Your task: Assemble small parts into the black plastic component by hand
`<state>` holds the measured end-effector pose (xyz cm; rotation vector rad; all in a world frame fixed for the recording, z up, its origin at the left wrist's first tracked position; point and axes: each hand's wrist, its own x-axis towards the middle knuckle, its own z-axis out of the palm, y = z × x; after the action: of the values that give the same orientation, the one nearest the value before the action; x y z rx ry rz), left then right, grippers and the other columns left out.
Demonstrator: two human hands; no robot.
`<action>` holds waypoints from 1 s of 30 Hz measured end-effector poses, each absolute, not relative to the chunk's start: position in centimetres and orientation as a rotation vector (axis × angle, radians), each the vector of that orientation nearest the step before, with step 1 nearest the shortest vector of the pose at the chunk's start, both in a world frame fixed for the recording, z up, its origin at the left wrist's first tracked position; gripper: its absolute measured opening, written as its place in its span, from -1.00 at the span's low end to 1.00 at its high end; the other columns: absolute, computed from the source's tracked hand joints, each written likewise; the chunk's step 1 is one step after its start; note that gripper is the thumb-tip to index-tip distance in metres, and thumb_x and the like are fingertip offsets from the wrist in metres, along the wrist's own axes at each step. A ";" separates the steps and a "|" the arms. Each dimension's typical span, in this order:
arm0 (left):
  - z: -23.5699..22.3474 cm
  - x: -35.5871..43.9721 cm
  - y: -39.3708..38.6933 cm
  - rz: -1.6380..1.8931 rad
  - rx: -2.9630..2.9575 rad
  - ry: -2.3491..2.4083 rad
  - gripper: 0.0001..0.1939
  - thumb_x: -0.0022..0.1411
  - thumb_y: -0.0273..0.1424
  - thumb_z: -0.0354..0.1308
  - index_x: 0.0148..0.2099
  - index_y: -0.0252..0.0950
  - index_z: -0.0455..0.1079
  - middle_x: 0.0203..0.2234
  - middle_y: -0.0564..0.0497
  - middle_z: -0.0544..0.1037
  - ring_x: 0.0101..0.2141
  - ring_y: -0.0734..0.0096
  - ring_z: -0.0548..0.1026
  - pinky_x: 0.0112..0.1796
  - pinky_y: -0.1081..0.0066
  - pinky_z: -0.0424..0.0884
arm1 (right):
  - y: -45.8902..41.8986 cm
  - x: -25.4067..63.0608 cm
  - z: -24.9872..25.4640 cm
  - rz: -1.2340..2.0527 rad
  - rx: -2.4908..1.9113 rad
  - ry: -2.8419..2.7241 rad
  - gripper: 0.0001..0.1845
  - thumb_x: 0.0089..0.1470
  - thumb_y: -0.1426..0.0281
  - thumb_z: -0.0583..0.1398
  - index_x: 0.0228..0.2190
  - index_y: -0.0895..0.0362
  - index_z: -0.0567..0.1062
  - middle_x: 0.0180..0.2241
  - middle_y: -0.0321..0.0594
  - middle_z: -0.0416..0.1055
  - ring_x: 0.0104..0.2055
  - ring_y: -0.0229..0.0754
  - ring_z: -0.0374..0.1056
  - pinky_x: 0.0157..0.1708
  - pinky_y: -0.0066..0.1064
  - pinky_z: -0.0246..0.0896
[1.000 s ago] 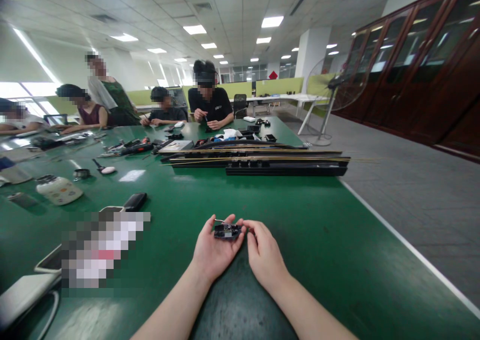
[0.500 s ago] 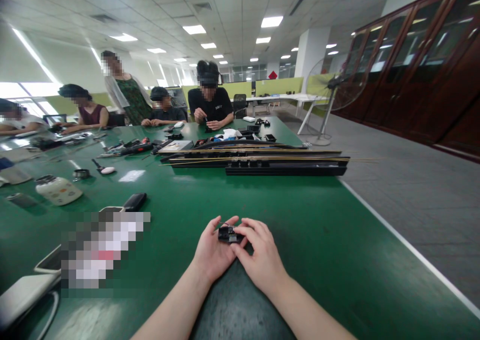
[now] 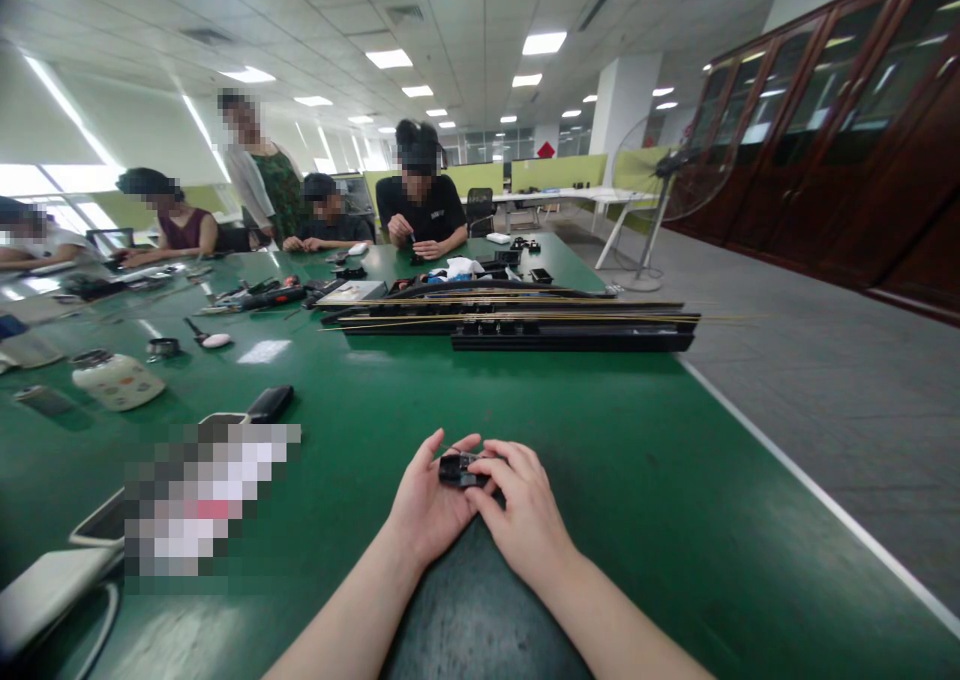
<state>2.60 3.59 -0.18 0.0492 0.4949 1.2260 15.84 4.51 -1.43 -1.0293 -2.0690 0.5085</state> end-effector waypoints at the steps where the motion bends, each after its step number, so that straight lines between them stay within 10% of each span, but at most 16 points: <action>1: -0.2 2.6 3.6 1.226 0.047 0.493 -0.67 0.16 -0.23 -0.03 -0.33 -0.42 0.38 -0.43 -0.14 0.47 -0.44 0.41 0.43 -0.29 0.35 0.37 | 4.5 15.8 -1.4 0.509 -1.020 -2.064 -0.81 -0.05 0.42 0.18 -0.30 0.04 0.46 -0.13 -0.13 0.34 -0.02 -0.03 0.19 -0.02 -0.08 0.13; 30: 0.0 2.5 3.5 1.227 0.033 0.530 -0.67 0.14 -0.21 0.00 -0.27 -0.41 0.34 -0.33 -0.24 0.49 -0.29 0.22 0.48 -0.27 0.30 0.39 | 5.1 16.0 -1.3 0.849 -1.135 -1.522 -0.75 0.00 0.26 0.13 -0.27 0.11 0.36 -0.27 -0.13 0.43 -0.19 -0.10 0.35 -0.12 -0.17 0.22</action>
<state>2.50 3.51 -0.02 0.0327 0.5303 1.2268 16.00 5.13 -1.35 -1.1353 -1.5217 0.8487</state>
